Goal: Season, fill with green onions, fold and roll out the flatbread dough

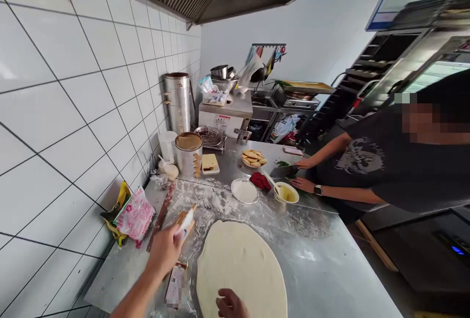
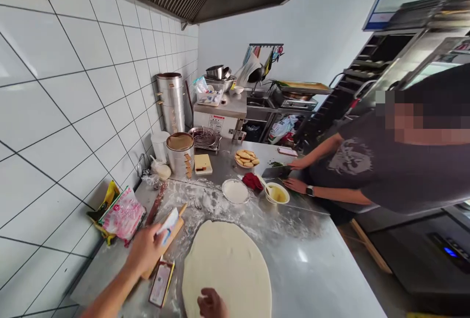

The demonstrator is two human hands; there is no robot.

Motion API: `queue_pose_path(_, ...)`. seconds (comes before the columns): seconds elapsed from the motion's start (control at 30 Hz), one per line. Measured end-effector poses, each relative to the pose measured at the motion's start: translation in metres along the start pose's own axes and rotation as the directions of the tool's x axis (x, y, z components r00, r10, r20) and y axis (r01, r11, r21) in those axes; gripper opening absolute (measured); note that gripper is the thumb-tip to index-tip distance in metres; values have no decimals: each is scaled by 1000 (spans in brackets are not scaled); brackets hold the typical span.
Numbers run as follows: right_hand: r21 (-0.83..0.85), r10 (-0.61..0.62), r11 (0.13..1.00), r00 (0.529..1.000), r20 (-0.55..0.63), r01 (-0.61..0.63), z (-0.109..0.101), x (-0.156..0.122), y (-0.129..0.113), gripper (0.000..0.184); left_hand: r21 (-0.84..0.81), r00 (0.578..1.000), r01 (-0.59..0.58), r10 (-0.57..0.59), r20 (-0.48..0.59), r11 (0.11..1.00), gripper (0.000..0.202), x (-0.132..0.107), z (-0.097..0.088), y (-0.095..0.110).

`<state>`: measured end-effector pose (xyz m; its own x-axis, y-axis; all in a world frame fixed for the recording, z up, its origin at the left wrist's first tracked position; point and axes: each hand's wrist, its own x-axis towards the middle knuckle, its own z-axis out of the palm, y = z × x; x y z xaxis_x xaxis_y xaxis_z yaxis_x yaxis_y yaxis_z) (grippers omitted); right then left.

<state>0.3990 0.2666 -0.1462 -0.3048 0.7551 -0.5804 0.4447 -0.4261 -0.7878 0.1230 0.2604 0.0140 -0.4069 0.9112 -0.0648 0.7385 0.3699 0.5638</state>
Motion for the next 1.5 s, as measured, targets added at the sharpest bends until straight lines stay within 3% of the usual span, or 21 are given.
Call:
queue_pose_path(0.1,-148,-92,984,995,44,98,43,21,-6,46,53,998,60,-59,-14,997,30,59,-12,-57)
queue_pose_path(0.2,-279,-181,940,980,84,198,83,40,-19,49,77,991,134,-135,6,988,28,104,-9,-103)
queue_pose_path(0.27,-349,-208,908,972,109,233,103,55,-30,58,72,986,165,-167,9,984,27,120,-6,-123)
queue_pose_path(0.33,-410,-209,878,969,133,246,117,69,-39,66,62,981,192,-190,-25,980,29,120,-5,-135)
queue_pose_path(0.4,-460,-198,850,965,169,255,126,82,-47,69,55,975,205,-199,-94,977,34,105,-5,-138)
queue_pose_path(0.5,-515,-178,812,957,228,273,132,92,-55,53,-20,981,143,-145,-126,989,38,61,4,-132)
queue_pose_path(0.63,-550,-178,778,947,268,302,129,85,-61,27,-239,995,23,1,100,971,38,-4,36,-123)
queue_pose_path(0.77,-538,-197,767,927,320,349,120,61,-68,14,-216,947,27,44,317,976,37,-43,66,-124)
queue_pose_path(0.9,-460,-264,776,884,385,432,107,27,-84,7,-161,875,62,24,484,985,76,-60,68,-122)
queue_pose_path(1.0,-365,-367,764,824,432,532,88,-10,-98,8,-248,842,65,80,533,967,85,-76,50,-105)
queue_pose_path(1.07,-287,-479,755,794,374,590,69,-37,-102,15,-328,880,9,148,450,945,71,-90,33,-84)
queue_pose_path(1.2,-183,-601,770,791,111,611,26,-83,-94,96,-299,941,-169,245,236,939,62,-122,3,-26)
queue_pose_path(1.23,-180,-612,764,784,101,620,15,-93,-91,96,-269,939,-237,291,181,933,62,-130,-3,-10)
queue_pose_path(1.37,-183,-696,682,705,137,708,-24,-131,-92,32,-154,869,-494,488,-81,856,60,-159,-24,52)
queue_pose_path(1.43,-189,-713,668,692,114,719,-43,-148,-94,22,-116,827,-558,539,-162,822,48,-172,-33,81)
queue_pose_path(1.5,-203,-736,648,672,80,734,-59,-162,-95,17,-37,776,-621,607,-175,783,32,-180,-42,107)
